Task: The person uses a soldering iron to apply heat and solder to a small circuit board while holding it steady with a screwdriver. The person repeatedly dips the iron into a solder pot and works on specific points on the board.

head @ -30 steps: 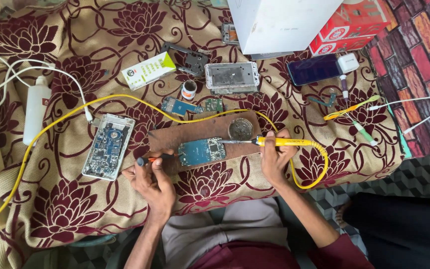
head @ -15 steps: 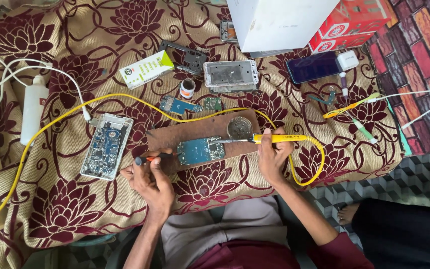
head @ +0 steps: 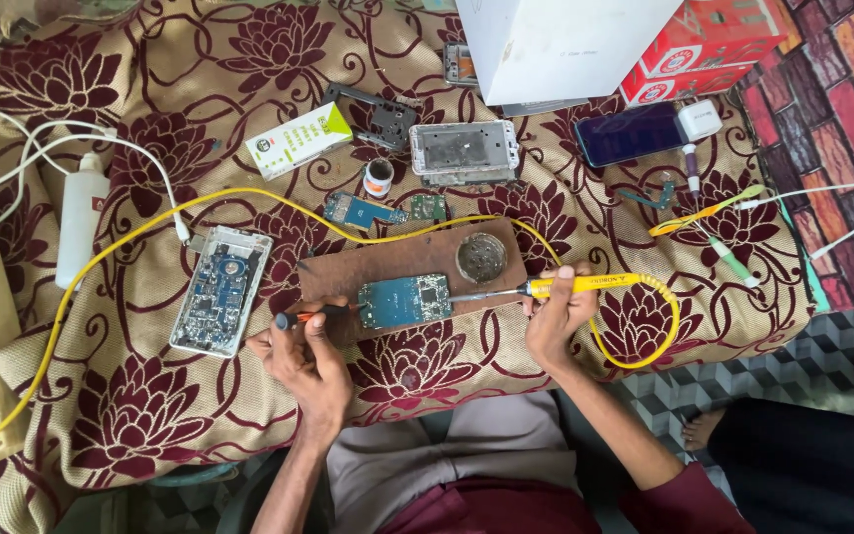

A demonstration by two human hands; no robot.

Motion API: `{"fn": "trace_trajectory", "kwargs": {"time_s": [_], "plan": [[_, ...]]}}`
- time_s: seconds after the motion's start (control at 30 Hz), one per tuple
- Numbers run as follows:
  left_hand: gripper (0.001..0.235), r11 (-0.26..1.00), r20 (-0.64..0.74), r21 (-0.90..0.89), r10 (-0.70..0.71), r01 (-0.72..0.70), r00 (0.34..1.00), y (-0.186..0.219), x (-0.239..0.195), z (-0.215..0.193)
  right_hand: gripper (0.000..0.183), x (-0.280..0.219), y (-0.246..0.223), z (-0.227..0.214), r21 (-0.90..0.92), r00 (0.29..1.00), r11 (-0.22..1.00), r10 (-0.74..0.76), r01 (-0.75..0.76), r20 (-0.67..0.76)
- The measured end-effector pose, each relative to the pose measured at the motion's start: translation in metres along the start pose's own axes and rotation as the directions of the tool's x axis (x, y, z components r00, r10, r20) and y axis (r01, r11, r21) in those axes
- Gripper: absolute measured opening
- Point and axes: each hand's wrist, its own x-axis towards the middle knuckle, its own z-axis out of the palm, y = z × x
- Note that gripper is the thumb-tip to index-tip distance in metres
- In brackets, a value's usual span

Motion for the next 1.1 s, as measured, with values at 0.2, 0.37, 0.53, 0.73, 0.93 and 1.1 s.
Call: {"fn": "trace_trajectory", "kwargs": {"time_s": [0.2, 0.37, 0.53, 0.73, 0.93, 1.1], "plan": [[0.020, 0.996, 0.015, -0.068, -0.061, 0.061, 0.998, 0.002, 0.005, 0.000, 0.021, 0.000, -0.001, 0.003, 0.112, 0.998, 0.992, 0.060, -0.057, -0.018], [0.019, 0.995, 0.000, -0.069, -0.070, 0.070, 0.998, 0.005, 0.006, -0.001, 0.017, -0.001, -0.004, 0.007, 0.119, 0.998, 0.992, 0.044, -0.048, 0.038], [0.020, 0.996, -0.002, -0.038, -0.077, 0.077, 0.997, 0.002, 0.008, 0.002, 0.017, -0.001, 0.001, 0.005, 0.065, 0.999, 0.997, 0.046, -0.047, 0.017], [0.022, 0.994, 0.017, -0.061, -0.088, 0.089, 0.996, 0.004, 0.008, 0.000, 0.017, 0.000, -0.001, 0.003, 0.020, 0.998, 0.998, 0.063, -0.064, 0.011], [0.023, 0.993, 0.019, -0.064, -0.101, 0.102, 0.995, 0.001, 0.008, 0.001, 0.019, -0.001, -0.003, 0.008, 0.055, 0.998, 0.998, 0.006, -0.009, 0.059], [0.022, 0.986, 0.014, -0.126, -0.111, 0.112, 0.994, -0.007, 0.001, 0.002, 0.020, -0.005, -0.005, 0.007, 0.041, 0.994, 0.999, 0.020, -0.025, 0.107]]}}
